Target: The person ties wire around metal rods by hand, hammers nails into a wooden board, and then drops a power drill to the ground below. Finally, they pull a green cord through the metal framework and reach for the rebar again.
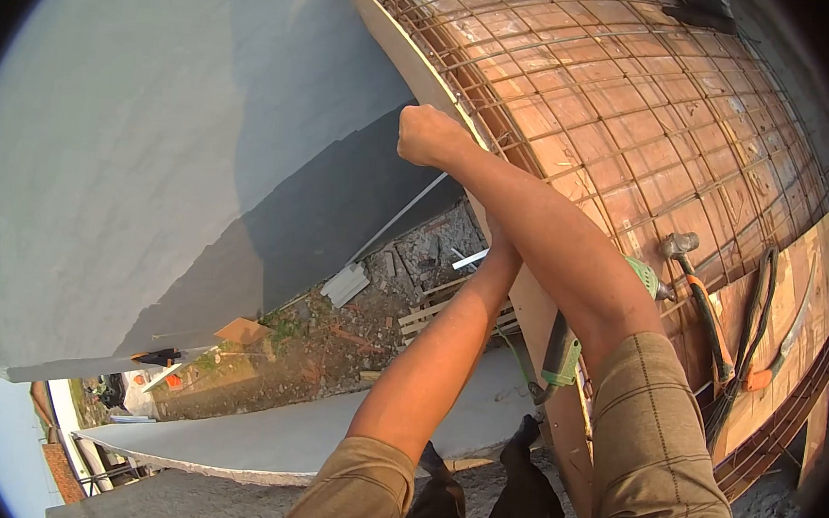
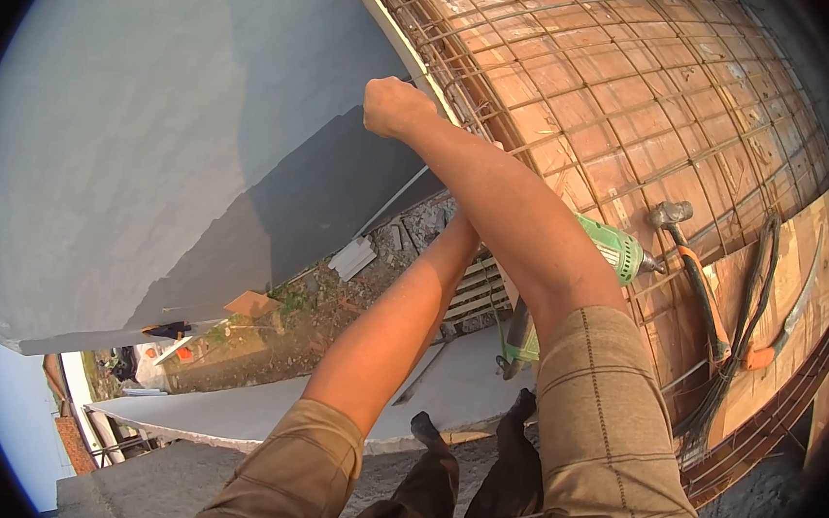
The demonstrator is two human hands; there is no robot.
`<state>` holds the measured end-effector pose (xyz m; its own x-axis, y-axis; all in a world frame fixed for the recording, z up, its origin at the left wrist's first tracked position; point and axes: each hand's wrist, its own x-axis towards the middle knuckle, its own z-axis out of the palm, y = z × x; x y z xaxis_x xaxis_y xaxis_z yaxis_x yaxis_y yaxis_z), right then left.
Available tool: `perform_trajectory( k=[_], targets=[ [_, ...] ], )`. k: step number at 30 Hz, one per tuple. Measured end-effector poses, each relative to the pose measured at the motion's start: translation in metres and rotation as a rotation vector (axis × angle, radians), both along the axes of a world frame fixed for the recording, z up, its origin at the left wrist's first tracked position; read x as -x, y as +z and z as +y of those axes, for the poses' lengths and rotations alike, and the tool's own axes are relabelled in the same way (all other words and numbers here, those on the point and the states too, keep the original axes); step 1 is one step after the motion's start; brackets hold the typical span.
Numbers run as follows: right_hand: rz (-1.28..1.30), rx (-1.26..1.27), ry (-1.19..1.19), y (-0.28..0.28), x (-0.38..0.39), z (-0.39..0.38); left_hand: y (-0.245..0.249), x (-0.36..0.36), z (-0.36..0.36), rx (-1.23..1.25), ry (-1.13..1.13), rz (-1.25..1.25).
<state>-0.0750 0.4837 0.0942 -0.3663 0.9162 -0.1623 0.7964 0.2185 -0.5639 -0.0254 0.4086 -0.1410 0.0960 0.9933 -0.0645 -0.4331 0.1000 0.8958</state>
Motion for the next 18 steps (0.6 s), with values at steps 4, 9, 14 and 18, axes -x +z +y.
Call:
perform_trajectory(
  k=[4,9,14,18],
  targets=[
    [-0.078,-0.017,0.067,0.008,-0.018,-0.021,0.032,0.002,-0.011,-0.179,0.098,0.618],
    [-0.137,-0.092,0.088,0.014,-0.063,-0.034,0.118,0.023,-0.017,-0.283,0.037,1.09],
    [-0.038,-0.272,0.061,-0.018,-0.095,-0.027,0.146,0.056,-0.001,-0.054,-0.045,0.733],
    [0.12,-0.287,0.072,-0.019,-0.114,-0.019,0.153,0.067,0.046,0.043,0.054,0.658]
  ],
)
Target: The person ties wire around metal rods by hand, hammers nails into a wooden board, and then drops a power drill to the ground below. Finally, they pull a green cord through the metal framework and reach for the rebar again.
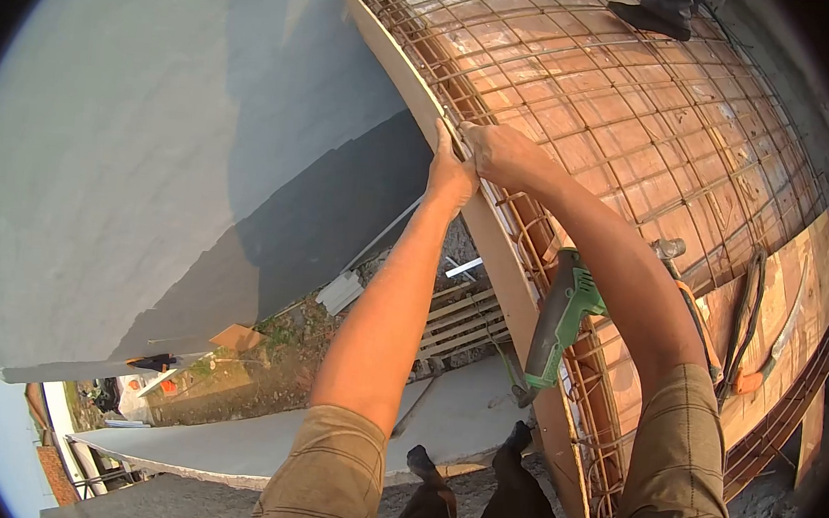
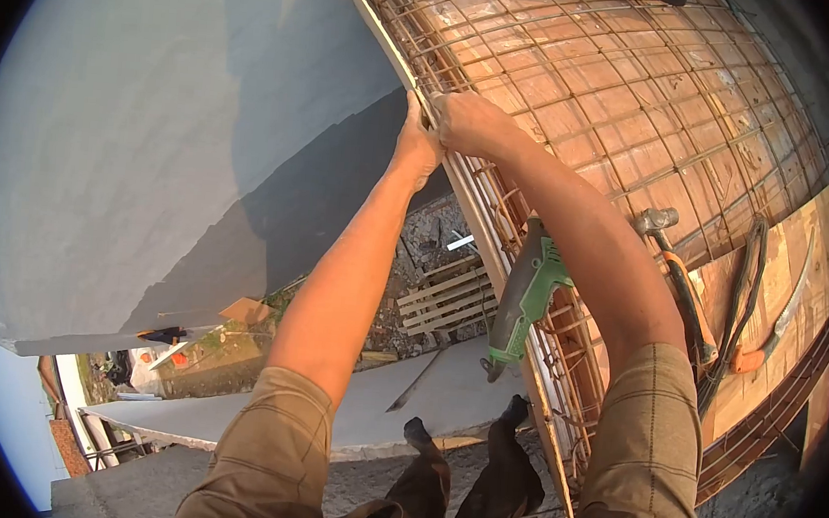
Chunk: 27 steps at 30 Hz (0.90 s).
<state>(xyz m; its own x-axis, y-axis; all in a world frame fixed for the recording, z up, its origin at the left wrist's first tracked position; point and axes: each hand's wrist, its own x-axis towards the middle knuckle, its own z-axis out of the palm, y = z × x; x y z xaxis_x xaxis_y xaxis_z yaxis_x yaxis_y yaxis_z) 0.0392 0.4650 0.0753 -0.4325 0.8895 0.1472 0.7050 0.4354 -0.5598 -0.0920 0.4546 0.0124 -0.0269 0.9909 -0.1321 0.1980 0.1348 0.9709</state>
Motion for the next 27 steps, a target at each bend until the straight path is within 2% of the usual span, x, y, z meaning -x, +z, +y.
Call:
perform_trajectory(
  k=[2,4,5,6,7,10,12,13,14,15,17,18,20,22,24,26,27],
  targets=[
    [-0.036,0.047,0.026,0.003,0.007,0.003,0.002,0.003,0.01,0.016,-0.08,0.349],
    [0.095,-0.006,0.041,0.004,0.016,0.004,-0.004,-0.006,0.011,0.007,-0.011,-0.319],
    [0.128,-0.015,0.035,0.005,0.023,0.006,-0.007,-0.004,0.01,-0.05,-0.031,-0.306],
    [0.163,-0.02,0.026,0.006,0.029,0.007,-0.018,0.004,0.012,-0.143,-0.107,0.068],
    [0.024,0.092,0.074,0.017,0.032,0.009,-0.032,0.011,0.015,-0.248,-0.147,0.444],
    [-0.088,0.114,0.162,0.003,0.064,0.032,-0.069,0.016,0.027,-0.462,-0.142,0.247],
    [-0.032,0.19,0.063,0.024,0.077,0.022,-0.097,0.013,0.038,-0.306,-0.061,-0.29],
    [0.021,0.245,-0.017,0.031,0.078,0.016,-0.101,0.011,0.041,-0.265,-0.051,-0.358],
    [-0.03,0.196,0.054,0.021,0.076,0.021,-0.106,0.008,0.045,-0.224,-0.037,-0.426],
    [-0.078,0.152,0.126,0.002,0.073,0.029,-0.109,0.009,0.045,-0.224,-0.057,-0.291],
    [-0.11,0.011,0.252,-0.003,0.049,0.034,-0.084,0.007,0.042,-0.172,-0.101,0.015],
    [-0.091,-0.078,0.31,0.001,0.028,0.032,-0.04,0.003,0.029,-0.111,-0.119,0.188],
    [0.327,-0.019,0.138,-0.026,-0.01,0.033,0.0,0.003,0.013,-0.067,-0.082,0.339],
    [0.257,0.521,-0.125,0.01,-0.031,0.028,0.006,-0.002,0.004,-0.101,0.024,0.283],
    [0.293,0.628,-0.24,0.004,-0.041,0.061,0.024,-0.004,-0.004,0.016,0.017,0.165],
    [0.031,0.454,-0.226,0.009,-0.039,0.092,0.02,-0.005,-0.002,-0.01,0.033,0.196],
    [-0.133,0.205,-0.124,-0.006,-0.029,0.128,-0.006,-0.006,0.006,-0.213,0.112,0.335]
  ],
)
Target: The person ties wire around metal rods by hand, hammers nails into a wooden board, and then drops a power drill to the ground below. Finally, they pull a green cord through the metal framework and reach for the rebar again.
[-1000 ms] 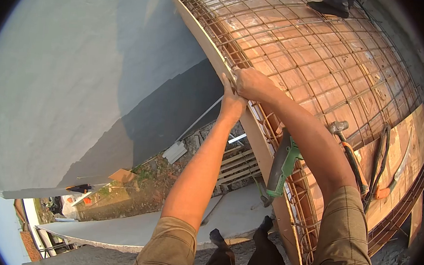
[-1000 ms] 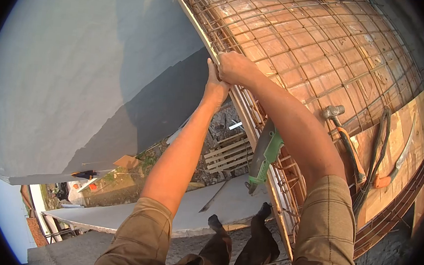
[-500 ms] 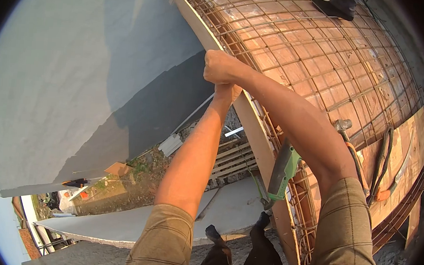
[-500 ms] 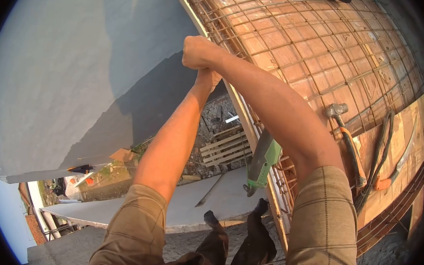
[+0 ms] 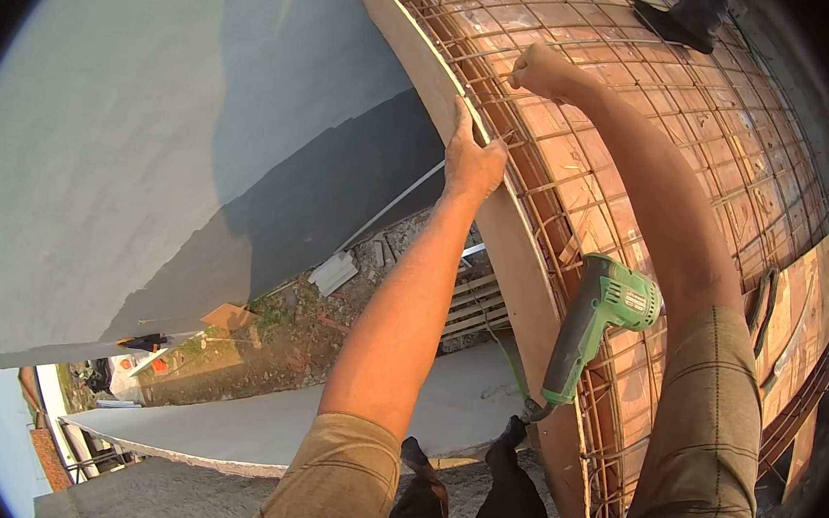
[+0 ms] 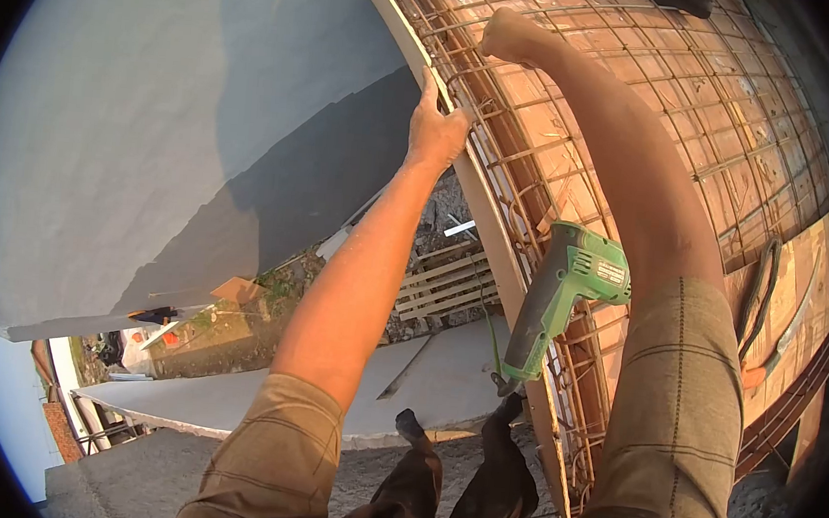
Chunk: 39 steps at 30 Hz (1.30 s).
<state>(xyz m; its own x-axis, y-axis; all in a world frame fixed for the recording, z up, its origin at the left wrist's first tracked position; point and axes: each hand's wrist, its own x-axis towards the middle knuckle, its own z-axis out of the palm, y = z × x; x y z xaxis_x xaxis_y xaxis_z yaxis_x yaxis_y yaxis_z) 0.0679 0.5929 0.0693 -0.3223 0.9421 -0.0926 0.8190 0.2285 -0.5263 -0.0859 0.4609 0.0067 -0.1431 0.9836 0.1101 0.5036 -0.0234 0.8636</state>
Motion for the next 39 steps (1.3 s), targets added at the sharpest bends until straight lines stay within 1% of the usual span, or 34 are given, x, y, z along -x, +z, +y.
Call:
perform_trajectory(
  k=[1,3,4,6,7,9,11,12,13,15,16,17,18,19,21,22,23,25,26,27,29,31,33,34,36,37,39],
  targets=[
    [-0.166,-0.235,0.134,-0.013,0.013,0.028,-0.001,-0.001,0.0,0.009,-0.008,-0.044],
    [-0.196,-0.284,0.195,0.012,0.061,0.03,-0.001,0.0,-0.002,0.029,-0.023,-0.128],
    [-0.238,-0.288,0.24,0.027,0.096,0.016,-0.004,-0.001,-0.001,0.033,0.011,-0.074],
    [-0.375,-0.277,0.355,0.048,0.136,-0.038,-0.033,0.003,0.019,0.055,-0.104,0.081],
    [-0.469,-0.259,0.433,0.049,0.143,-0.065,-0.027,0.002,0.015,0.038,-0.151,0.166],
    [-0.37,-0.348,0.42,0.036,0.104,-0.098,-0.013,0.001,0.007,-0.009,-0.239,0.334],
    [-0.346,-0.219,0.363,0.057,0.046,-0.11,-0.008,-0.007,-0.003,-0.025,0.04,-0.175],
    [-0.126,-0.117,0.283,0.043,0.016,-0.089,0.023,-0.001,-0.011,0.241,-0.024,-0.163],
    [0.097,-0.003,0.194,0.029,-0.003,-0.062,0.02,0.001,-0.013,0.225,-0.033,-0.183],
    [-0.156,0.173,0.03,0.043,0.009,-0.033,0.016,0.001,-0.01,0.18,-0.058,-0.213],
    [-0.28,-0.079,0.119,0.033,0.027,-0.012,0.023,0.001,-0.011,0.242,-0.06,-0.268],
    [-0.405,-0.334,0.206,0.026,0.051,0.003,0.018,0.002,-0.007,0.178,-0.046,-0.266],
    [-0.383,-0.326,0.195,0.034,0.083,-0.003,0.002,0.002,-0.003,0.12,-0.033,-0.273],
    [-0.363,-0.322,0.181,0.044,0.109,-0.017,-0.01,0.002,0.001,0.038,-0.046,-0.208],
    [-0.501,-0.261,0.367,0.06,0.129,-0.063,-0.033,0.001,0.008,-0.128,-0.056,-0.07],
    [-0.465,-0.287,0.421,0.054,0.117,-0.084,-0.06,0.003,0.02,-0.212,-0.113,0.046],
    [-0.432,-0.317,0.477,0.048,0.094,-0.095,-0.053,0.001,0.017,-0.211,-0.08,0.036],
    [-0.313,-0.095,0.461,0.049,0.052,-0.076,-0.039,-0.003,0.011,-0.21,-0.014,0.015],
    [-0.186,0.046,0.342,0.046,0.036,-0.055,-0.011,-0.002,0.001,-0.027,0.012,-0.109],
    [-0.053,0.19,0.215,0.042,0.025,-0.031,-0.009,-0.002,0.0,0.001,0.023,-0.128],
    [-0.424,-0.046,0.301,0.028,0.039,0.014,-0.008,-0.002,-0.003,0.057,0.048,-0.165],
    [-0.386,-0.341,0.204,0.032,0.078,0.0,-0.026,-0.005,0.006,-0.085,0.081,-0.054],
    [-0.451,-0.286,0.214,0.049,0.115,-0.034,-0.009,-0.002,0.002,0.077,0.012,-0.246],
    [-0.441,-0.326,0.267,0.047,0.115,-0.056,-0.012,-0.004,0.003,0.056,0.028,-0.197],
    [-0.429,-0.397,0.376,0.037,0.098,-0.089,-0.023,-0.002,0.005,0.049,-0.031,-0.215],
    [-0.306,-0.27,0.388,0.034,0.08,-0.084,-0.029,-0.001,0.007,0.045,-0.061,-0.225],
    [-0.059,-0.022,0.398,0.034,0.041,-0.053,-0.002,-0.007,-0.008,0.039,0.053,-0.266]
  ],
)
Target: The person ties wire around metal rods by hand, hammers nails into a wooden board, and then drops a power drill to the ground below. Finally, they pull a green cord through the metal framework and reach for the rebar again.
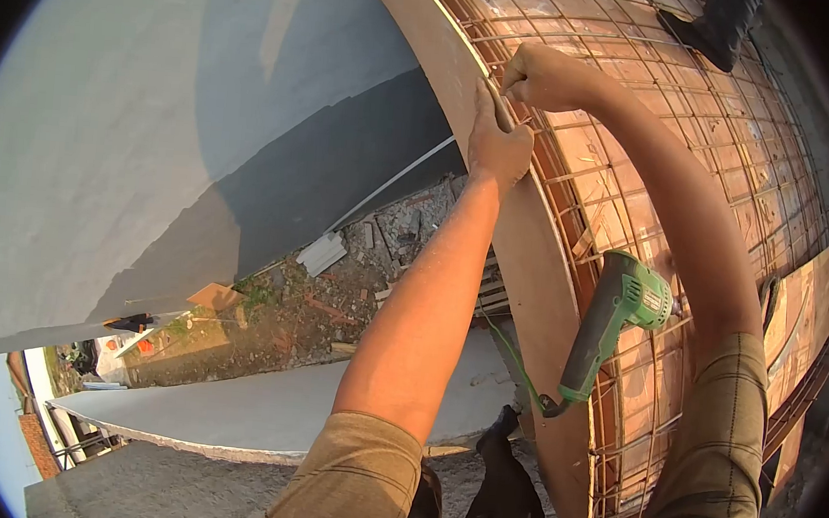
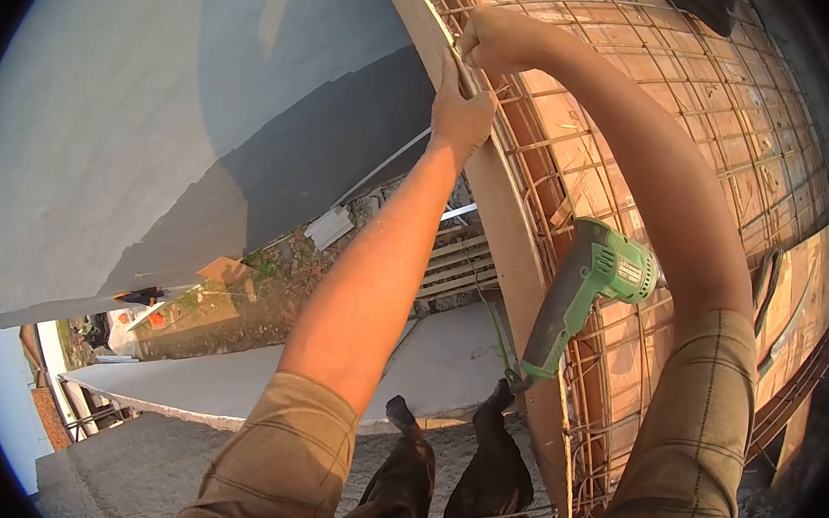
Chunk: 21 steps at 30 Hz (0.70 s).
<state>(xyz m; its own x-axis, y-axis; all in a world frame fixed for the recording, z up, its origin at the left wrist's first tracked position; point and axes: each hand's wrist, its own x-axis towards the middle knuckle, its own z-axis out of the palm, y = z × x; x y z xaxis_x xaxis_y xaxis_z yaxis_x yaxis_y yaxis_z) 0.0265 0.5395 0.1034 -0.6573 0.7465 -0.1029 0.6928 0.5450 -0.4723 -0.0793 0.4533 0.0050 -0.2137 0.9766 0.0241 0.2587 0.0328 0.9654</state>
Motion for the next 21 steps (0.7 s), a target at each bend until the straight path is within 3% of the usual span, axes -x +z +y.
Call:
perform_trajectory(
  k=[2,3,4,5,7,8,10,11,13,14,15,17,19,21],
  targets=[
    [-0.302,-0.057,-0.035,0.006,-0.007,0.035,0.005,0.004,-0.002,0.029,-0.028,0.008],
    [-0.44,-0.033,-0.208,-0.007,0.007,0.06,0.009,0.005,-0.005,0.036,-0.039,0.002],
    [-0.494,-0.18,-0.18,0.002,0.022,0.058,0.012,0.003,-0.003,0.04,-0.052,-0.009],
    [-0.367,-0.225,-0.303,0.015,0.038,0.04,0.004,0.003,0.002,0.024,-0.043,0.01],
    [-0.381,-0.345,-0.16,0.04,0.071,-0.001,0.008,0.003,0.002,0.052,-0.102,-0.093],
    [-0.404,-0.327,-0.122,0.037,0.076,-0.014,-0.006,0.003,0.007,-0.018,-0.084,0.012],
    [-0.388,-0.304,-0.077,0.023,0.063,-0.037,-0.009,0.014,0.013,-0.03,-0.305,0.201],
    [-0.341,-0.304,-0.068,0.018,0.041,-0.048,-0.009,0.016,0.013,-0.007,-0.3,0.188],
    [-0.096,-0.058,-0.023,0.003,0.0,-0.013,0.007,0.009,0.002,0.071,-0.181,0.05],
    [-0.137,-0.059,-0.072,0.008,-0.011,0.005,0.016,0.003,-0.004,0.124,-0.079,-0.071],
    [-0.334,-0.112,-0.14,0.001,-0.013,0.033,0.02,0.003,-0.004,0.158,-0.093,-0.059],
    [-0.262,-0.2,-0.354,0.008,0.004,0.041,0.015,0.004,-0.002,0.099,-0.079,-0.037],
    [-0.253,-0.271,-0.306,0.033,0.048,0.019,0.009,0.005,0.001,0.093,-0.093,-0.063],
    [-0.204,-0.392,-0.111,0.027,0.07,-0.005,0.008,0.006,0.002,0.111,-0.149,-0.1]
  ],
)
